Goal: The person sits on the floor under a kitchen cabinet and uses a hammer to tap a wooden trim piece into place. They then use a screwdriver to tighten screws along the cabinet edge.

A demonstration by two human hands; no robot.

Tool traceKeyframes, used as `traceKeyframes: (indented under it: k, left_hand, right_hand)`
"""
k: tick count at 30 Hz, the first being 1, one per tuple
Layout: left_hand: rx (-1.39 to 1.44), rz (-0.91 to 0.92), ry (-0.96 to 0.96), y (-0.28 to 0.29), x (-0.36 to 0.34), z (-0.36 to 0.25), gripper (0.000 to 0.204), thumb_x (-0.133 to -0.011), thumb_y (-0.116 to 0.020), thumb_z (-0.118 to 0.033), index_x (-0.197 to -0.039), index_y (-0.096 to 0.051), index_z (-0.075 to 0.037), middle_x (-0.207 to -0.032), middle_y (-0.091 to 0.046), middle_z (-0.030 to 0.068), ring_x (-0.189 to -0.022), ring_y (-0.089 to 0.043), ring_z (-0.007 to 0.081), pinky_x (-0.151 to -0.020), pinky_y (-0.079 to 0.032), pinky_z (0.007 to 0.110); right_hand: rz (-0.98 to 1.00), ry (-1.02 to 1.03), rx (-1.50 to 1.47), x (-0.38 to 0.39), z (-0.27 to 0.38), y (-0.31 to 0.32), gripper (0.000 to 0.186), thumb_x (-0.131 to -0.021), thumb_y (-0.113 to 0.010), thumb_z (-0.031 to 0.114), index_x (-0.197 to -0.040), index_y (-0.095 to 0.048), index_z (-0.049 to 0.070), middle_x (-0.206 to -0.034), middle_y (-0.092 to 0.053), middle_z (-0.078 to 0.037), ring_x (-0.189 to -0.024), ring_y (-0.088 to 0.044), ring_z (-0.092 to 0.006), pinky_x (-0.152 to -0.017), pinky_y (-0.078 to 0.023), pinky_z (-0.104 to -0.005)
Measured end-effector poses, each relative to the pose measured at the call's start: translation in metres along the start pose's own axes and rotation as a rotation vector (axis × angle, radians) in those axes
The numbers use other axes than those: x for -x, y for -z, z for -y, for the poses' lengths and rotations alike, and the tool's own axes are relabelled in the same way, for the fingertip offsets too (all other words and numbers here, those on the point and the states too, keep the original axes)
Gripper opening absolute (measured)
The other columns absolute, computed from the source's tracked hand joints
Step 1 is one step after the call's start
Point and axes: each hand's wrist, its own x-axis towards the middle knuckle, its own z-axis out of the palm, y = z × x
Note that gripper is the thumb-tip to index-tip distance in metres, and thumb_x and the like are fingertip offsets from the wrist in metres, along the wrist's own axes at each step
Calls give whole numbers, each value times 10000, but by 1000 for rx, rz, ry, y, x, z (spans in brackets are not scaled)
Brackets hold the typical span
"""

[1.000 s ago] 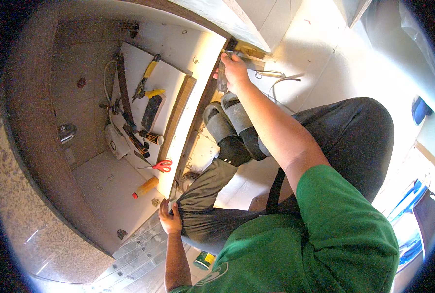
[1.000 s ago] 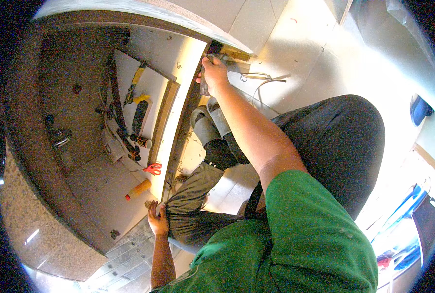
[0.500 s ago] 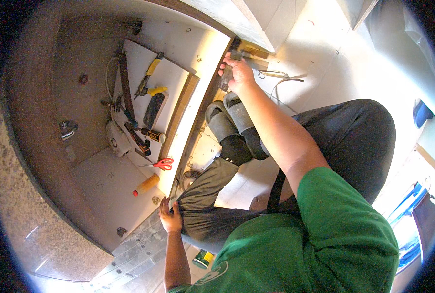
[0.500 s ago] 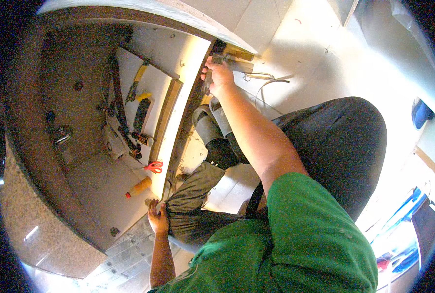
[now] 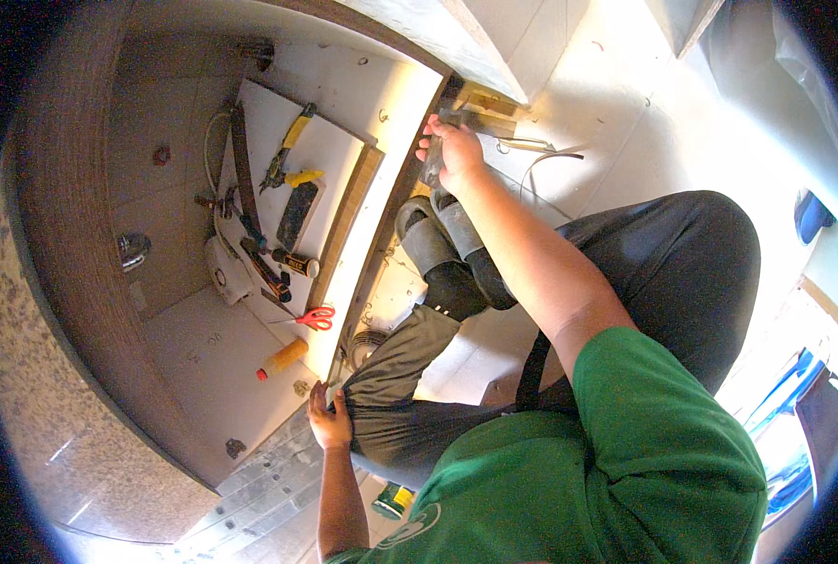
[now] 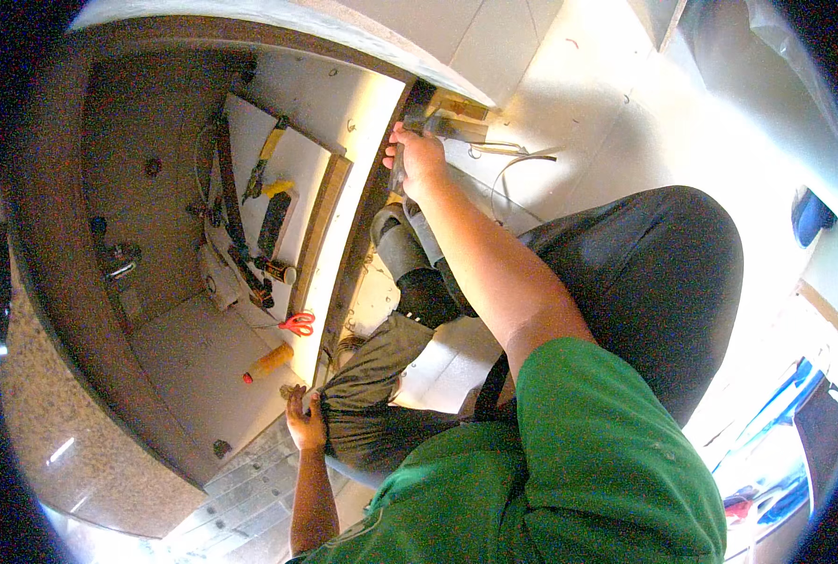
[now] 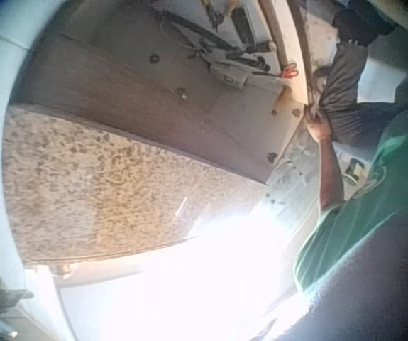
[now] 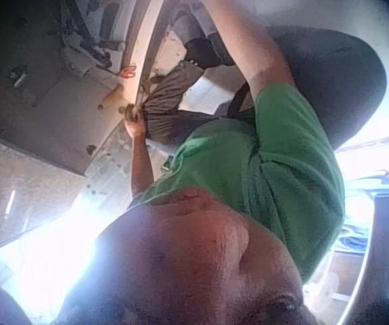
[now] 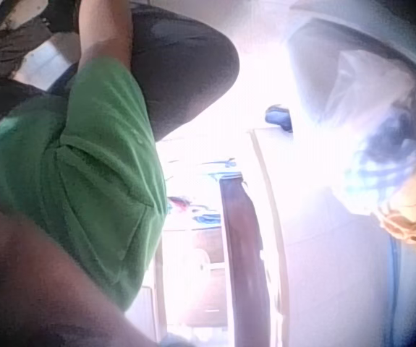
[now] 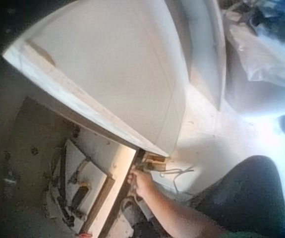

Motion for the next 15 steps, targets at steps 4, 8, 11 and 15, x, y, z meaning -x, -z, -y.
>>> traceKeyframes:
  k: [4,8,11,15]
  left_hand:
    - [24,0,27,0,0,-2,427,-963,-652,-346,-1236,-659,-16,-1363,-610,196,-1282,-540,390,-1105,-407,478]
    - [-9,-4,-6,1,0,0,415,-963,-653,-333,-1232,-659,-17,-1360,-611,199,-1277,-542,394,-1103,-410,479]
    - [1,1,-4,-1,0,3,400,-957,-660,-308,-1231,-660,-16,-1359,-611,202,-1270,-547,395,-1099,-414,478]
    - [103,-12,48,-4,-1,4,386,-947,-671,-276,-1232,-659,-16,-1357,-612,205,-1263,-552,396,-1098,-415,477]
  right_hand:
    - [-31,27,126,6,-4,-2,118,-985,-615,168,-1053,-616,72,-877,-649,-65,-706,-630,-197,-581,-563,-362]
    - [-45,67,296,7,-3,-6,140,-1002,-574,149,-1094,-595,46,-928,-643,-102,-753,-649,-229,-618,-593,-388]
    - [-7,41,264,4,0,-8,136,-1021,-533,139,-1102,-585,42,-952,-636,-110,-750,-646,-228,-618,-603,-394]
    - [47,61,286,1,4,-8,150,-1041,-496,133,-1113,-589,41,-943,-633,-103,-734,-633,-213,-608,-610,-403]
